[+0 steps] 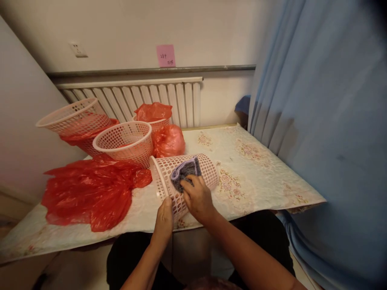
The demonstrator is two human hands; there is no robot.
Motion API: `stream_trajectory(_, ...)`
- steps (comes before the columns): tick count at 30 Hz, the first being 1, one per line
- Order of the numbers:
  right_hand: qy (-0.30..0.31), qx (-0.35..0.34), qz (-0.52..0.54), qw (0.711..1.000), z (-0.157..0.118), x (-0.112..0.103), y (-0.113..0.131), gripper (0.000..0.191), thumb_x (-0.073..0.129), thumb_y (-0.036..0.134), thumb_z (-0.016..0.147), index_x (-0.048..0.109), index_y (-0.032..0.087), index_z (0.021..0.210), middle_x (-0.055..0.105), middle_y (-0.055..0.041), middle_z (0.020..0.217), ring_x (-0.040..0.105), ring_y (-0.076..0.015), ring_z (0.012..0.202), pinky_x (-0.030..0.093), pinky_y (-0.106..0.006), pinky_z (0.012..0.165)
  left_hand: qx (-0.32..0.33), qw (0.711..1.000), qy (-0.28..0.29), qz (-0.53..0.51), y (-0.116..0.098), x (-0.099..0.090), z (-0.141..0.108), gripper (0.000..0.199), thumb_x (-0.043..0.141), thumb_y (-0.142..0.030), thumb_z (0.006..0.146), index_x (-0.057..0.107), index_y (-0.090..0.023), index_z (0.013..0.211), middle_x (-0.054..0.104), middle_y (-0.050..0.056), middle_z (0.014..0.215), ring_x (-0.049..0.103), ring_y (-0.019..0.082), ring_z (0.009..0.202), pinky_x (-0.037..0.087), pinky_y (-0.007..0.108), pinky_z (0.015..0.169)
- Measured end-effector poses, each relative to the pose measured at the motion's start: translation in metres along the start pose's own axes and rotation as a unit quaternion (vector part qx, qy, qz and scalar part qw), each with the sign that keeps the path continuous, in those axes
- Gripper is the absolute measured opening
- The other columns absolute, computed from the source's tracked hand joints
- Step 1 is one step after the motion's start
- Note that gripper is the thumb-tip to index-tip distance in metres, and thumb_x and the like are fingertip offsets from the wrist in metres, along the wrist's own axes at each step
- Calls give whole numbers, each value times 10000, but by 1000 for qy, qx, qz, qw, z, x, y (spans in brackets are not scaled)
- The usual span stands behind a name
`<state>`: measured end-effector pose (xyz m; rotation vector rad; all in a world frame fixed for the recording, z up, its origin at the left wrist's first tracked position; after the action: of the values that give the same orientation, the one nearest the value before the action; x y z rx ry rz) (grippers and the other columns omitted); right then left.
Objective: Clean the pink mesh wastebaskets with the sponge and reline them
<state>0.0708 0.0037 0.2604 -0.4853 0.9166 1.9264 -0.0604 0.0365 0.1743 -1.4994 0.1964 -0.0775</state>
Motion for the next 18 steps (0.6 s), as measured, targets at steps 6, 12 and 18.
stream_trajectory(6, -33, 66, -87, 994, 8, -6, -85, 376, 501, 124, 827, 626, 222, 1168, 548, -93, 1175, 451, -245, 1026, 442, -361, 888, -52, 997, 16, -62, 7, 6, -3, 668, 357, -635, 878, 633, -82, 1132, 676, 165, 1168, 570, 289, 1190, 357, 460, 1084)
stream_trajectory(12, -74, 163, -89, 980, 5, -20, -136, 375, 477, 137, 824, 628, 180, 1164, 560, -111, 1100, 471, -240, 976, 445, -381, 879, -48, 995, 16, -83, 1, 16, 0, 644, 363, -627, 878, 637, -104, 1135, 706, 145, 1109, 613, 283, 1130, 432, 454, 1023)
stream_trajectory(18, -65, 110, -4, 992, -6, -9, -51, 403, 455, 88, 805, 611, 156, 1171, 540, -125, 1132, 457, -249, 1041, 419, -403, 941, -54, 996, -34, -70, -10, 9, 4, 647, 356, -626, 872, 652, -90, 1081, 726, 151, 1026, 656, 269, 1047, 464, 423, 981)
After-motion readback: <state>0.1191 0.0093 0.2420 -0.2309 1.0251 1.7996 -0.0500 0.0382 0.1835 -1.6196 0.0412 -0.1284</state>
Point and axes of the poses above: each hand's wrist, its own z-axis towards the middle knuckle, its own x-axis out of the palm, y = z × x, the point moved 9 cm from there along z, towards the middle knuckle
